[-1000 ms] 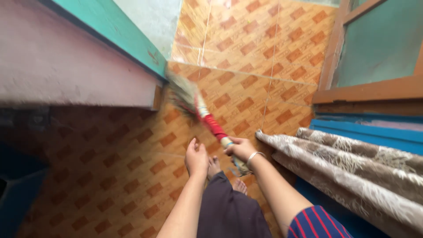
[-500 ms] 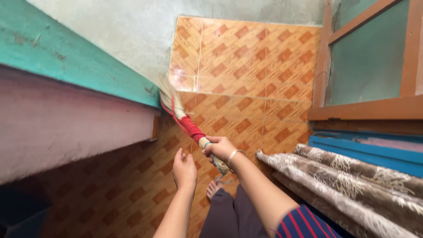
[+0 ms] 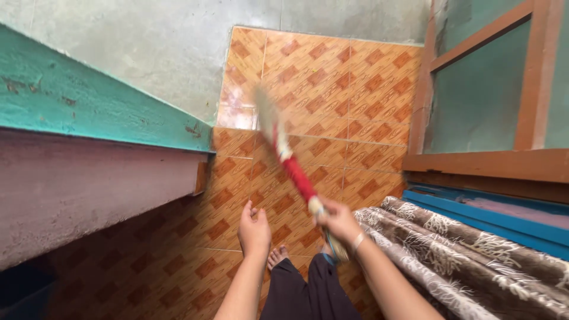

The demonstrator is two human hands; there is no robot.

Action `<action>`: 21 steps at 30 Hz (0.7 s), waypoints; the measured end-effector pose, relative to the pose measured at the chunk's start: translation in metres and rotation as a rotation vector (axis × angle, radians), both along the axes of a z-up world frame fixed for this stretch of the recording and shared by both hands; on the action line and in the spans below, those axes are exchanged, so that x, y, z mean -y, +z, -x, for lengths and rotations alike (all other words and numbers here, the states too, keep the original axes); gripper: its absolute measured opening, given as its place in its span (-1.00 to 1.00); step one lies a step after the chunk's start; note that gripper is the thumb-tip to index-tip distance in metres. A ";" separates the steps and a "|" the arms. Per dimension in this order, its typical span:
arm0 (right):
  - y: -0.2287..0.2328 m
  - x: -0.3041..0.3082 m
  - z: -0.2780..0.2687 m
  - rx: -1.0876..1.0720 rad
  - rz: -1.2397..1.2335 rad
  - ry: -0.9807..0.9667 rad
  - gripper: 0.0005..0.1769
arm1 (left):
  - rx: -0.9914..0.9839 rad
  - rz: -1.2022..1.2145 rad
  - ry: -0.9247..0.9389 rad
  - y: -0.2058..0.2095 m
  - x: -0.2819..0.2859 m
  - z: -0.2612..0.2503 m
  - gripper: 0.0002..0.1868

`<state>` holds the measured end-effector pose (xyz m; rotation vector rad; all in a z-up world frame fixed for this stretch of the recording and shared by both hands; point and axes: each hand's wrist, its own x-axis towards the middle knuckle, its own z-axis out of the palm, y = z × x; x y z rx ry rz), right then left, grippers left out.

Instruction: The person sweeps a tiled floor with a broom, moving a cloth and rugs aside by hand to reach the surface underneath. They then move outside to sweep the concrete ground near a motorcycle.

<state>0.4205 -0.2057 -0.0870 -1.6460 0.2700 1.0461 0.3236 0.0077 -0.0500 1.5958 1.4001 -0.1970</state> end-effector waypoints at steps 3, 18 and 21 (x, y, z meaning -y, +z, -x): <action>0.017 0.035 0.010 -0.184 0.033 0.082 -0.09 | -0.020 -0.005 -0.016 0.006 0.017 -0.016 -0.40; 0.008 0.152 -0.031 0.248 0.232 0.468 -0.18 | -0.015 0.028 -0.140 -0.002 0.088 -0.038 -0.40; 0.048 0.155 -0.031 -0.049 0.361 0.608 -0.21 | -0.001 0.016 -0.157 0.003 0.100 -0.051 -0.40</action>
